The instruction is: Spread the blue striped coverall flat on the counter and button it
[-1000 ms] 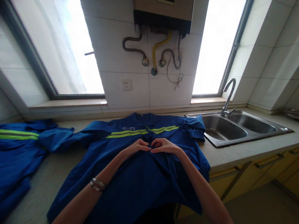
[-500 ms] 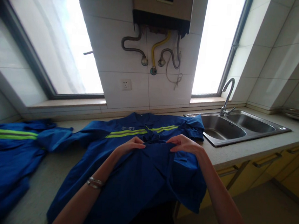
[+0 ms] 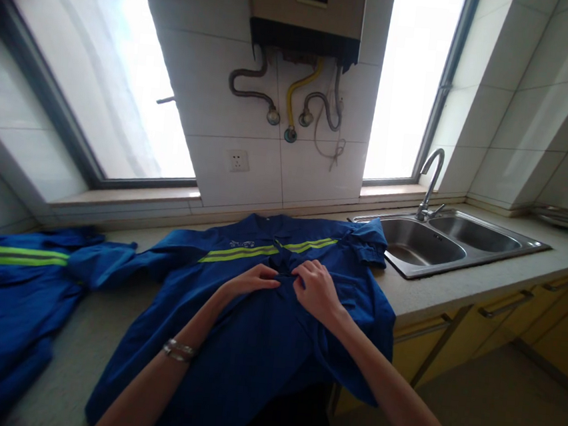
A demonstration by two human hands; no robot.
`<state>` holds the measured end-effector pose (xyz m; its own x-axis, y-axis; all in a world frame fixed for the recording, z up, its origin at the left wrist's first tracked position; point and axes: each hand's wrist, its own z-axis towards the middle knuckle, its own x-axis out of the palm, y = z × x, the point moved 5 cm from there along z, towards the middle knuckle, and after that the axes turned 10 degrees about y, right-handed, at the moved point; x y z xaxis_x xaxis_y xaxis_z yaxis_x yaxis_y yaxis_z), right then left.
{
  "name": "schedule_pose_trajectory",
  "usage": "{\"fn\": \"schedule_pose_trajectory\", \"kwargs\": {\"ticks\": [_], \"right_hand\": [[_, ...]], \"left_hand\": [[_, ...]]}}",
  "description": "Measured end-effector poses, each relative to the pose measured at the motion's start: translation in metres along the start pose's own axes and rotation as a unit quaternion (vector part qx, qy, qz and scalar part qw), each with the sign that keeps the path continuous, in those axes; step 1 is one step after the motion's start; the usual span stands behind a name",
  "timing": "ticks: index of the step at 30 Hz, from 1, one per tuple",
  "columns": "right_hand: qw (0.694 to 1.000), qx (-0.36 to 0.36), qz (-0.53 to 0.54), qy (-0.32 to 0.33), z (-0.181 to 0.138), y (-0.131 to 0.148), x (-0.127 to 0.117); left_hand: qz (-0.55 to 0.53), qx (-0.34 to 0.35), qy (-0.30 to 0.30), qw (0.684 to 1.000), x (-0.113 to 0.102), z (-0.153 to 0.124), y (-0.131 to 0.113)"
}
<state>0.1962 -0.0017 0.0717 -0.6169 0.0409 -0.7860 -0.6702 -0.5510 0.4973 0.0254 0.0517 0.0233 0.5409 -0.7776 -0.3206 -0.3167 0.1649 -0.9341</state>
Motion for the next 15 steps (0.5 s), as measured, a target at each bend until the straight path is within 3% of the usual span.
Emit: {"fn": "schedule_pose_trajectory", "kwargs": {"ticks": [2,5,10,15], "right_hand": [[0.999,-0.043,0.007,0.027,0.002,0.014,0.017],[0.995,-0.06,0.066,0.052,0.009,0.013,0.031],[0.987,-0.047,0.138,0.065,0.016,-0.008,0.035],[0.98,0.018,0.164,0.112,0.017,-0.018,0.037]], "left_hand": [[0.014,0.024,0.011,1.0,0.001,0.004,0.003],[0.025,0.042,0.02,0.999,0.002,0.006,0.005],[0.048,0.054,0.03,0.997,0.003,0.006,0.002],[0.051,0.031,-0.004,0.998,0.004,0.01,0.006]]}}
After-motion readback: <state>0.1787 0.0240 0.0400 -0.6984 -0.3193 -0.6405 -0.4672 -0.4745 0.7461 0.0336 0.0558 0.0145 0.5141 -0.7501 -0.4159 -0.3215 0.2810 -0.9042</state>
